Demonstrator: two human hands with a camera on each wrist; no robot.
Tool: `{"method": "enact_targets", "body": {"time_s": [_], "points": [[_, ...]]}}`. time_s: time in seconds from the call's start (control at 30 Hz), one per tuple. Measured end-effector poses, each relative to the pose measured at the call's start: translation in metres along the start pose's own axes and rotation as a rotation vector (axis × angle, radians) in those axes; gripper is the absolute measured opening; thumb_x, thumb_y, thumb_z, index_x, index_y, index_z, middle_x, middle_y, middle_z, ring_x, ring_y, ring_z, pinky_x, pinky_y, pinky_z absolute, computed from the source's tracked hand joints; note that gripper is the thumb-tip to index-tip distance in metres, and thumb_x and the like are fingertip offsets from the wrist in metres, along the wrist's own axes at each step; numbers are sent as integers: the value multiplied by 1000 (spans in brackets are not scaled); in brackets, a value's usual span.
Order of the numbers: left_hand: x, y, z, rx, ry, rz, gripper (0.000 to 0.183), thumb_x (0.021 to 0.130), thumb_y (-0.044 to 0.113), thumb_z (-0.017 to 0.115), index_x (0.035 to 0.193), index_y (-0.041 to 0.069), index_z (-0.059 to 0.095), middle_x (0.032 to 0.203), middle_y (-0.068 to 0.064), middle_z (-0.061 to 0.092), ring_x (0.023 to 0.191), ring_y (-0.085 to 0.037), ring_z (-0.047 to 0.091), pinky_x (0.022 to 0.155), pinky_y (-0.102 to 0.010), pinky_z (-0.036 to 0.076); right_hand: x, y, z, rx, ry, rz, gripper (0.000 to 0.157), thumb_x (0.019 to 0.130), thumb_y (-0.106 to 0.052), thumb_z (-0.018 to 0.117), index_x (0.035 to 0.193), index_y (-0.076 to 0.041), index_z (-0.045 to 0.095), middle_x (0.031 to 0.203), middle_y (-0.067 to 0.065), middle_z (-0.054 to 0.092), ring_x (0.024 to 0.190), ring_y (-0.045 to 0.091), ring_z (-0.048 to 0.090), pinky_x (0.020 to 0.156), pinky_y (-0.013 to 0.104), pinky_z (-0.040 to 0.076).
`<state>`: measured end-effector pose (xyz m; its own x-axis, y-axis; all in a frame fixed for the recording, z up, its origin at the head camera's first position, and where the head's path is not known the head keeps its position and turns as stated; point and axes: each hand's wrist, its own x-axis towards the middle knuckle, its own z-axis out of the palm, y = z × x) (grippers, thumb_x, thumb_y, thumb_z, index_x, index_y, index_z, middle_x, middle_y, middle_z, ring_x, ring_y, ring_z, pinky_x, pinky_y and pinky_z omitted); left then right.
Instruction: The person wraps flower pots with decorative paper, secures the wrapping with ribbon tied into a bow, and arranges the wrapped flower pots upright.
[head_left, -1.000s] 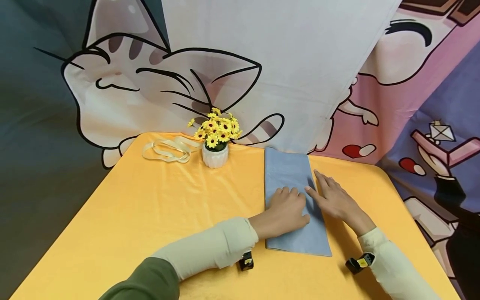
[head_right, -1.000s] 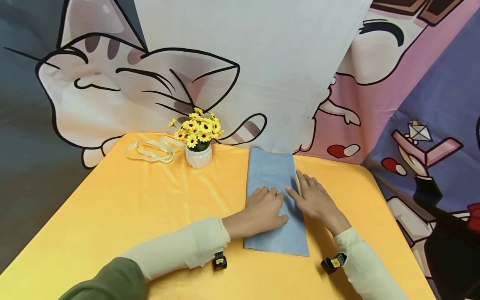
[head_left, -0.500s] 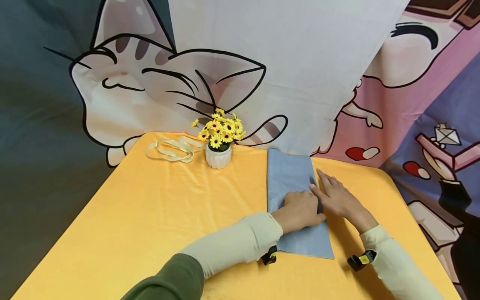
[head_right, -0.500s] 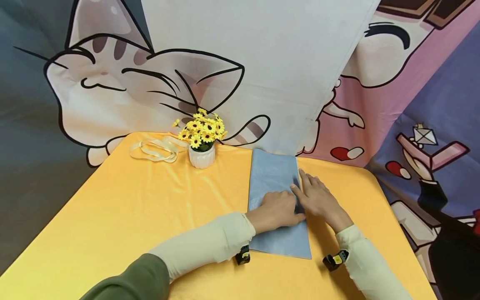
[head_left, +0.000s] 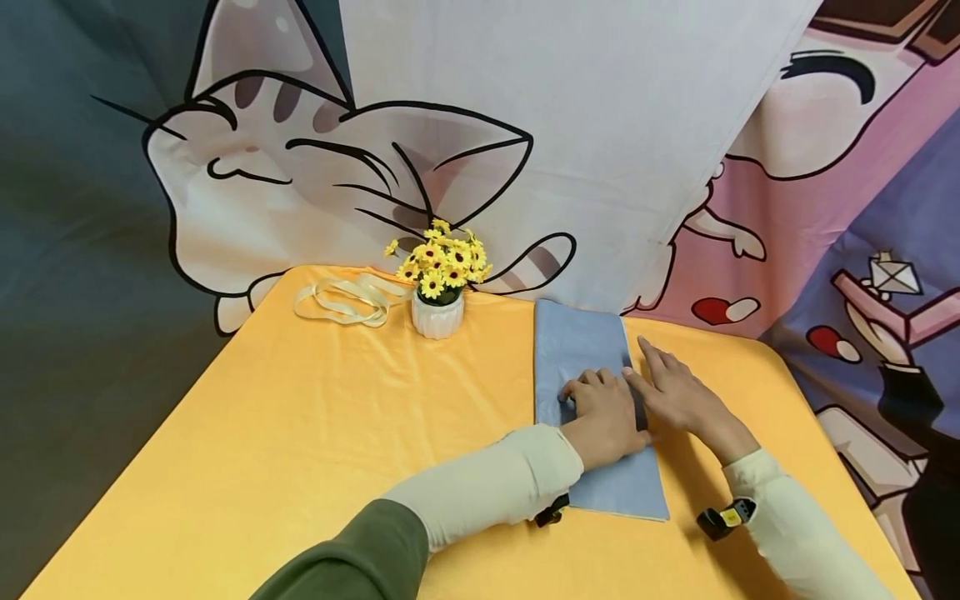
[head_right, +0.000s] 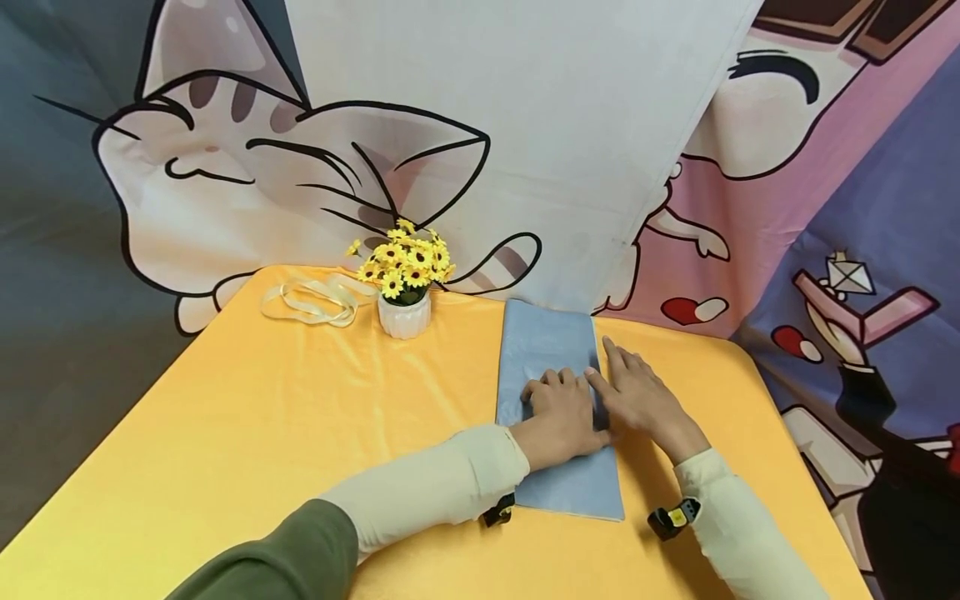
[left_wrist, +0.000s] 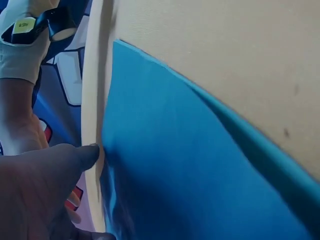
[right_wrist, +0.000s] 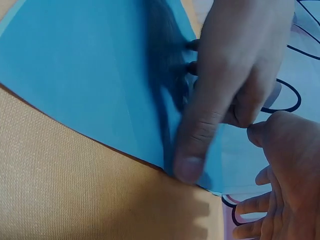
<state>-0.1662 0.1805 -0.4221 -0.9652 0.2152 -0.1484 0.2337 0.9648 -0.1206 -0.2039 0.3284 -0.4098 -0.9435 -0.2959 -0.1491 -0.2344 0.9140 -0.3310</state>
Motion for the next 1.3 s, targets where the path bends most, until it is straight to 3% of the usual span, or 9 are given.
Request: {"method": "enact_targets", "body": {"time_s": [0.17, 0.47, 0.6, 0.8, 0.97, 1.13, 1.3], "points": [[3, 3, 4, -57, -31, -27, 103, 89, 98, 59, 170, 36, 44, 154, 2, 60, 127, -28, 62, 90, -53, 61, -1, 2, 1, 3, -6, 3, 89, 121, -59, 38, 180, 1, 8, 179, 42, 22, 162, 70, 24, 125, 88, 24], [5, -2, 2, -90, -44, 4, 100, 92, 95, 60, 170, 34, 46, 158, 0, 59, 130, -32, 62, 89, -53, 61, 1, 3, 1, 0, -29, 21, 89, 121, -61, 35, 180, -1, 5, 180, 42, 19, 163, 70, 22, 127, 87, 22], [7, -7, 1, -105, -31, 18, 90, 95, 91, 61, 163, 32, 55, 155, 2, 62, 129, -30, 63, 86, -51, 60, 3, 6, -2, -3, -34, 20, 87, 122, -59, 33, 180, -1, 6, 178, 44, 21, 161, 72, 23, 125, 88, 24], [9, -12, 3, -81, -20, 47, 65, 106, 77, 59, 149, 28, 64, 145, 2, 66, 120, -29, 66, 88, -49, 61, 7, 15, -3, -3, -21, 3, 76, 124, -47, 35, 177, 5, 19, 174, 46, 27, 157, 73, 30, 125, 86, 29], [6, -19, 3, -134, 18, 58, 46, 115, 60, 55, 141, 25, 66, 129, 1, 70, 110, -29, 68, 85, -48, 62, 12, 26, -1, 3, -20, -40, 62, 125, -33, 38, 170, 10, 35, 173, 47, 29, 158, 73, 27, 127, 86, 23], [1, -27, 3, -171, 64, 102, 42, 118, 56, 50, 139, 24, 67, 120, 1, 71, 101, -27, 69, 78, -44, 61, 16, 37, 1, 24, -38, -65, 59, 123, -28, 45, 169, 8, 41, 176, 42, 28, 161, 73, 19, 128, 87, 18], [-1, -36, 4, -184, 115, 127, 41, 118, 56, 51, 134, 22, 68, 117, 1, 72, 93, -24, 70, 72, -41, 61, 19, 42, 6, 33, -71, -109, 74, 115, -32, 63, 171, 8, 37, 181, 36, 26, 167, 68, 10, 132, 84, 13]]}}
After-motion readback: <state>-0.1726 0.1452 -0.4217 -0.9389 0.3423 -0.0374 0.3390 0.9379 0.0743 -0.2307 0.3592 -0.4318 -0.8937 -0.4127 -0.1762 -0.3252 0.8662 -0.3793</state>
